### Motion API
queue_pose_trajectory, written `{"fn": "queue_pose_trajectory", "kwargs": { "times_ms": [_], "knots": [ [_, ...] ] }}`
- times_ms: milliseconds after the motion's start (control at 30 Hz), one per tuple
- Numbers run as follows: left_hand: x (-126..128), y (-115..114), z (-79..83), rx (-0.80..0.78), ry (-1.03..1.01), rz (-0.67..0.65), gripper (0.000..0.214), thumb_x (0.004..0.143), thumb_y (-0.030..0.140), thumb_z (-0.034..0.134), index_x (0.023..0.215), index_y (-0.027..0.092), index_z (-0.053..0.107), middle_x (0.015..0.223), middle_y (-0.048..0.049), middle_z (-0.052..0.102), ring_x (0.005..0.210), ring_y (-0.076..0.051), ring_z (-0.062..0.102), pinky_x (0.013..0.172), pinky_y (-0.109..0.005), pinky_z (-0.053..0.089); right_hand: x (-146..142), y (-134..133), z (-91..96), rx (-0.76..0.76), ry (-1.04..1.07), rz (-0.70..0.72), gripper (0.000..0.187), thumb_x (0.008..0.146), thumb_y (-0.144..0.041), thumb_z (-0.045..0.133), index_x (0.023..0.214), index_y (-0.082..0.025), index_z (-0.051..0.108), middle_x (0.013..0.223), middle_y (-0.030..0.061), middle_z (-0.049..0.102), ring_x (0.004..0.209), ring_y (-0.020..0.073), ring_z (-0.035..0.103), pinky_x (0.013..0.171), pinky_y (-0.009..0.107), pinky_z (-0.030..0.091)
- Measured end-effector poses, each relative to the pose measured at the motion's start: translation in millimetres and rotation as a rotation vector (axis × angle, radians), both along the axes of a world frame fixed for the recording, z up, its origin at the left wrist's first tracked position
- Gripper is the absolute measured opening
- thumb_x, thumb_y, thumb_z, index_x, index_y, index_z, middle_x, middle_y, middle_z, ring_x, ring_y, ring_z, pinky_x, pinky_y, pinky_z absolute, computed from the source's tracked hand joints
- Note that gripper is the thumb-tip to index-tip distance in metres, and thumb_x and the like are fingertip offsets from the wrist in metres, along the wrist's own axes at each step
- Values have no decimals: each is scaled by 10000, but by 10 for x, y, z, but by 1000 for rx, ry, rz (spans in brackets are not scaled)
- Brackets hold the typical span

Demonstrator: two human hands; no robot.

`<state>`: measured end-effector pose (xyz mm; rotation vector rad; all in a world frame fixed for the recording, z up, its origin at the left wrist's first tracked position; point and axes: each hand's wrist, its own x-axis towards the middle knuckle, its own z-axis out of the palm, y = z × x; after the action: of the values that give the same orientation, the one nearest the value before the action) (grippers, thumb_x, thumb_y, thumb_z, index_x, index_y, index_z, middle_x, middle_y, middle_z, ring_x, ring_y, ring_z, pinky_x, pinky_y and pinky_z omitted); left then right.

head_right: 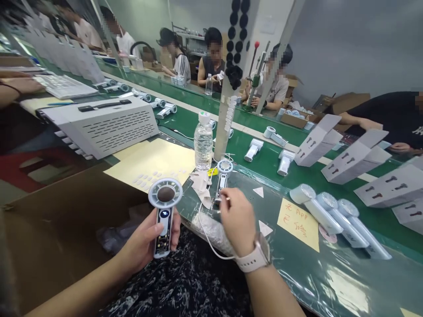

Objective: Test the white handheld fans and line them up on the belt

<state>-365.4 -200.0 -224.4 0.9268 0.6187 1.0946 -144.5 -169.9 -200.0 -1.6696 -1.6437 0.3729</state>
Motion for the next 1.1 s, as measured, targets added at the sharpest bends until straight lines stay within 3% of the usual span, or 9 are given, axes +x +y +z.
{"fn": "queue_pose_trajectory", "kwargs": {
  "times_ms": [133,267,367,500,700,867,1100],
  "knots": [
    [-32,-5,-39,-33,-123,-124,365,819,471,691,962,168,546,813,-15,616,597,-123,613,529,-244,530,462,103,-30,-59,-116,-198,235,798,-337,499,890,-186,654,836,115,716,734,272,643,684,411,467],
    [-7,84,-69,-51,-281,-210,369,815,406,705,1045,189,516,856,-7,606,611,-126,633,514,-235,534,674,172,-231,-201,-248,-100,121,729,-308,553,726,-222,637,683,60,679,603,243,619,592,372,455],
    [23,133,-84,-44,-339,-224,379,803,368,722,1066,194,512,848,1,598,612,-123,635,517,-229,538,559,284,-331,-200,-342,-28,130,784,-268,520,780,-228,645,738,52,668,668,235,627,639,365,468],
    [28,134,-78,-23,-304,-223,374,808,365,727,1068,195,519,872,-11,605,635,-129,639,539,-239,543,316,569,-346,-143,-463,15,212,844,-191,477,937,-200,667,934,111,667,869,265,624,751,376,472],
    [52,143,-87,-54,-256,-160,356,798,386,741,984,187,512,867,-5,600,607,-123,633,540,-255,547,122,862,-407,-92,-600,91,277,901,-156,455,986,-167,719,919,152,620,904,286,573,810,385,459],
    [58,176,-77,-62,-234,-160,394,798,435,738,981,181,500,825,-6,610,597,-125,636,556,-261,544,262,762,-471,-60,-617,198,349,913,-196,438,1094,-182,736,984,157,616,925,306,555,865,453,467],
    [50,228,-149,-39,-163,-163,429,805,471,726,979,182,462,812,-7,612,603,-136,642,567,-275,542,908,522,-447,-114,-542,200,442,886,-325,396,1046,-173,778,1083,162,663,1000,331,601,887,500,493]
  ]
}}
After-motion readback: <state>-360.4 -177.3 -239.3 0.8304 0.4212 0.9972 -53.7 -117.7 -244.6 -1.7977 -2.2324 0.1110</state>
